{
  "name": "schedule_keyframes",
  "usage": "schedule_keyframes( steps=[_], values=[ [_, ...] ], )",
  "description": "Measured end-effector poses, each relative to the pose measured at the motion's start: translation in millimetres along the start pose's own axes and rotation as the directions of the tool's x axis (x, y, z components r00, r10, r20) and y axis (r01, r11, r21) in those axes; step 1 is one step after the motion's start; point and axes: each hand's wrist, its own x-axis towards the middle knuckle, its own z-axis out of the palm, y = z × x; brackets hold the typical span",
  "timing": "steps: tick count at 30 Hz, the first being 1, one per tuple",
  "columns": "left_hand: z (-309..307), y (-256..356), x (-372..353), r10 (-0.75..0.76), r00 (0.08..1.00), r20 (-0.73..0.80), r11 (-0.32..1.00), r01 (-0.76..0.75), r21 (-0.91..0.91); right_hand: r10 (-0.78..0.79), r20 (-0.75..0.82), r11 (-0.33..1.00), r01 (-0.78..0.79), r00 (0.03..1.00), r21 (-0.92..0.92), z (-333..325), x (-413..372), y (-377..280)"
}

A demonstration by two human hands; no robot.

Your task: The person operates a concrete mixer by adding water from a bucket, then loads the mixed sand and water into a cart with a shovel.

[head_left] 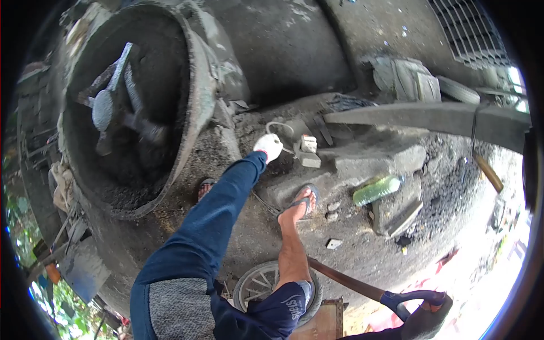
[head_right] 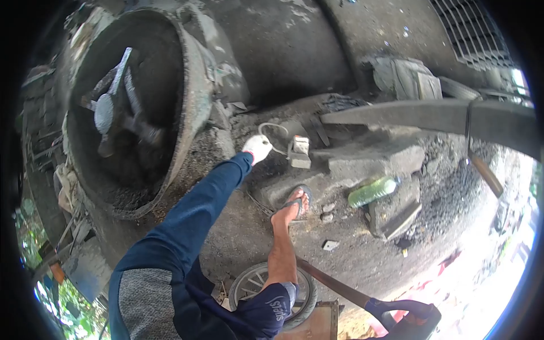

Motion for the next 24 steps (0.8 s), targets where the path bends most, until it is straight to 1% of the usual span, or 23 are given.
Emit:
schedule_keyframes(
  steps=[2,3,4,7,8,9,10,12,13,14,16,17,20,21,24],
  values=[
    [12.6,-2.7,16.5,-0.012,1.0,0.014,1.0,0.012,0.003,0.052,-0.021,0.993,-0.054,0.998,-0.104,1.8,-1.8,-2.8],
    [16.0,-1.1,23.2,-0.035,0.999,0.031,0.999,0.035,-0.01,0.061,-0.031,0.995,-0.063,0.998,-0.082,3.1,-4.3,-0.5],
    [14.2,6.5,28.3,-0.015,0.999,0.031,0.999,0.014,0.029,0.07,-0.042,0.996,-0.072,0.997,-0.055,5.8,-6.2,2.1],
    [23.8,23.2,46.3,-0.013,1.0,0.024,1.0,0.013,0.015,0.098,-0.077,0.995,-0.097,0.992,0.027,11.6,-9.2,6.9],
    [31.4,26.1,55.5,-0.011,1.0,0.002,0.997,0.01,0.081,0.107,-0.089,0.993,-0.103,0.99,0.055,12.5,-8.5,4.7],
    [40.8,28.9,60.8,-0.031,0.999,-0.021,0.993,0.034,0.11,0.037,-0.109,0.993,-0.049,0.993,-0.109,13.4,-5.4,0.1],
    [43.4,38.6,64.2,-0.052,0.998,-0.047,0.989,0.058,0.138,0.016,-0.11,0.985,-0.035,0.994,-0.171,14.3,-3.8,2.6],
    [48.2,55.0,71.7,-0.075,0.996,-0.043,0.962,0.084,0.261,-0.028,-0.105,0.957,-0.003,0.994,-0.29,19.0,-2.8,11.2],
    [54.5,57.6,76.4,-0.086,0.995,-0.042,0.942,0.095,0.321,0.01,-0.141,0.977,-0.04,0.99,-0.208,24.5,-4.2,19.8],
    [60.2,59.1,79.0,-0.073,0.996,-0.049,0.938,0.085,0.335,0.049,-0.178,0.99,-0.071,0.983,-0.123,30.1,-5.2,27.0],
    [66.9,62.1,82.5,-0.045,0.997,-0.063,0.93,0.065,0.363,0.027,-0.166,0.984,-0.055,0.986,-0.168,29.2,-4.9,34.5],
    [68.7,64.6,84.6,-0.014,0.997,-0.079,0.917,0.045,0.397,0.053,-0.189,0.985,-0.082,0.981,-0.149,32.1,-5.1,35.1],
    [66.5,72.4,93.1,-0.007,1.0,0.026,0.876,-0.006,0.483,-0.1,-0.143,0.949,0.051,0.985,-0.312,33.2,1.1,38.9],
    [64.9,75.5,94.5,0.012,0.998,0.054,0.852,-0.038,0.523,-0.122,-0.144,0.942,0.07,0.982,-0.327,34.4,2.2,40.8],
    [67.3,76.2,99.3,0.08,0.994,0.08,0.814,-0.112,0.569,-0.168,-0.136,0.924,0.108,0.976,-0.368,37.5,4.1,49.8]
  ],
)
